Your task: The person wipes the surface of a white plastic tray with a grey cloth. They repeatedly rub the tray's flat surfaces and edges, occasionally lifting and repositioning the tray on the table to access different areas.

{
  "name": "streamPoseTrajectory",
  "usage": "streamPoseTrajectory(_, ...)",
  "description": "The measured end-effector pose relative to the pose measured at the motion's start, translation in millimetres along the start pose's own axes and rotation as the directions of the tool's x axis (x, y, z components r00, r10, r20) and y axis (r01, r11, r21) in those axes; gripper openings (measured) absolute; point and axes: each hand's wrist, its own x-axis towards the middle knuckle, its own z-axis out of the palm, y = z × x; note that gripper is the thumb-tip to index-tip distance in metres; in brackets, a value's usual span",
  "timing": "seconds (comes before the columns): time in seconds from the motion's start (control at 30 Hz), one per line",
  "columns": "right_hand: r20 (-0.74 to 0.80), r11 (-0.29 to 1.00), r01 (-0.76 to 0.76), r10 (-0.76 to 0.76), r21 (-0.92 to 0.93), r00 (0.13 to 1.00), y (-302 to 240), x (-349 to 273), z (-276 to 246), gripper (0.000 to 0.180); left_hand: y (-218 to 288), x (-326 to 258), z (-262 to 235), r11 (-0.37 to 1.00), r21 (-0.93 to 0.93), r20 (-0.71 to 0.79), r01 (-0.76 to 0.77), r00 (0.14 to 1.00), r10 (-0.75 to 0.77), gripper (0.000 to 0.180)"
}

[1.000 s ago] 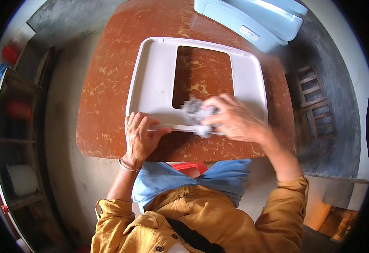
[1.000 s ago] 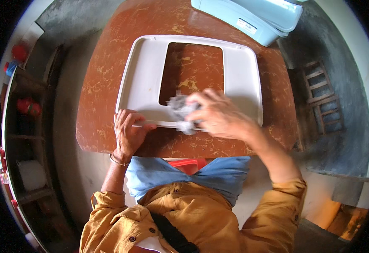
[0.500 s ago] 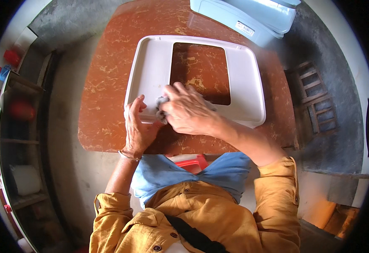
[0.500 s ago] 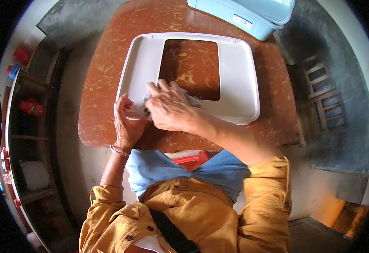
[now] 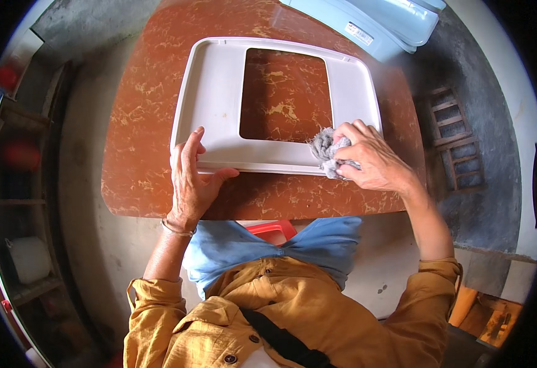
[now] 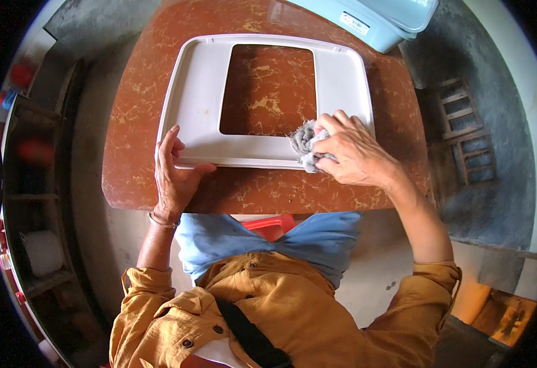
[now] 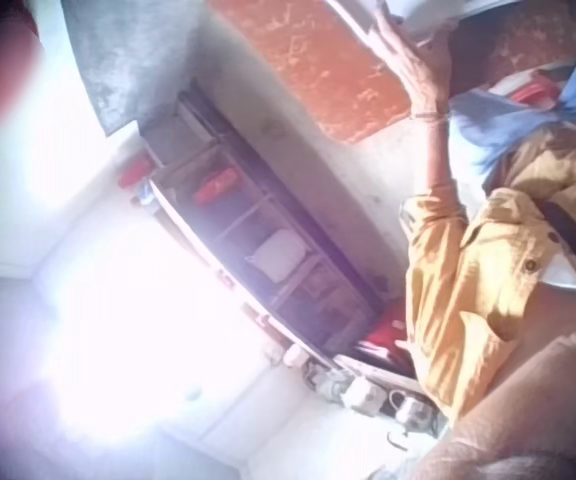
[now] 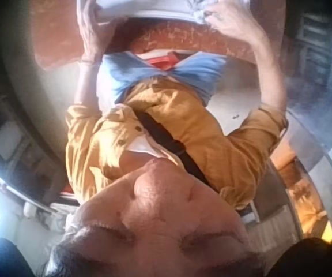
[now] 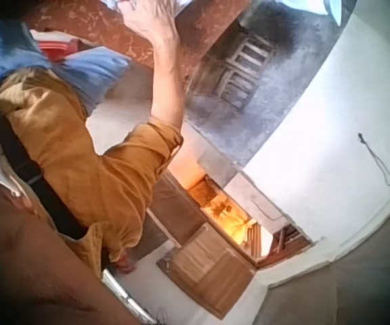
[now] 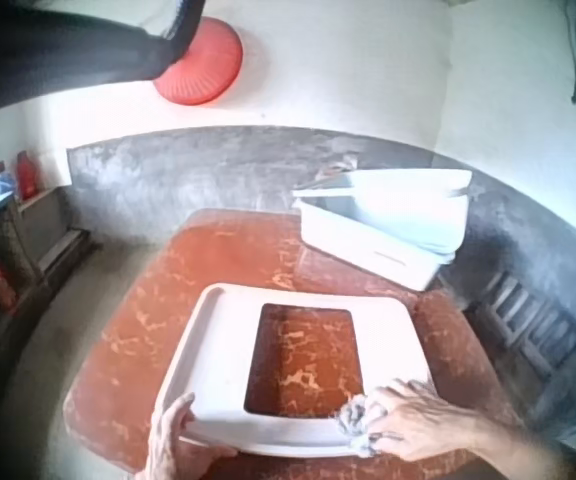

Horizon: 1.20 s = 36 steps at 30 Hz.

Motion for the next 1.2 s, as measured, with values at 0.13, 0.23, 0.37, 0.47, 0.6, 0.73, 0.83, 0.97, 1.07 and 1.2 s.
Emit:
streamPoseTrajectory(0.13, -0.073, 0.997, 0.074, -0.075, -0.011, 0.994, -33, 47, 27, 0.015, 0, 1, 1, 1.000, -0.024, 0.001, 0.002, 1.000, -0.002, 0.098)
streamPoseTrajectory(0.23, -0.153, 0.986, 0.168, -0.168, -0.013, 0.974, -72, 102, 47, 0.023, -5, 0, 0, 1.000, -0.014, -0.005, -0.016, 1.000, 0.016, 0.099)
streamPoseTrajectory(0.37, -0.233, 0.956, 0.274, -0.291, -0.104, 0.928, -86, 130, 59, 0.023, -11, -2, 1, 0.999, -0.014, 0.002, 0.038, 0.999, -0.038, 0.099)
streamPoseTrajectory(0.47, -0.204, 0.957, 0.275, -0.287, -0.088, 0.936, -63, 102, 53, 0.021, -11, -5, 0, 0.996, 0.023, 0.015, 0.085, 0.996, -0.085, 0.095)
streamPoseTrajectory(0.6, -0.132, 0.987, 0.111, -0.126, -0.115, 0.983, -18, 33, 34, 0.019, -1, 0, -1, 0.995, 0.051, 0.027, 0.083, 0.996, -0.084, 0.085)
streamPoseTrajectory(0.73, -0.214, 0.974, -0.056, 0.008, -0.218, 0.977, -12, -9, 9, 0.016, -1, 2, -4, 0.993, 0.113, 0.068, -0.024, 0.998, 0.016, 0.061)
streamPoseTrajectory(0.83, -0.475, 0.981, -0.167, 0.103, -0.094, 0.874, -19, -35, -8, 0.016, -5, 7, -6, 0.942, 0.224, 0.119, -0.250, 0.966, 0.228, 0.040)
streamPoseTrajectory(0.97, -0.772, 0.871, -0.447, 0.424, 0.205, 0.473, -1, -89, 13, 0.024, -3, 11, -11, 0.912, 0.284, 0.163, -0.295, 0.952, 0.257, 0.037)
streamPoseTrajectory(1.07, -0.732, 0.695, -0.647, 0.611, 0.314, 0.301, 54, -145, 52, 0.029, 0, 31, -14, 0.901, 0.313, 0.109, -0.301, 0.954, 0.281, 0.033)
streamPoseTrajectory(1.2, -0.710, 0.657, -0.753, 0.550, 0.043, 0.439, 34, -132, 101, 0.022, 17, 75, -30, 0.891, 0.341, 0.047, -0.299, 0.952, 0.302, 0.031)
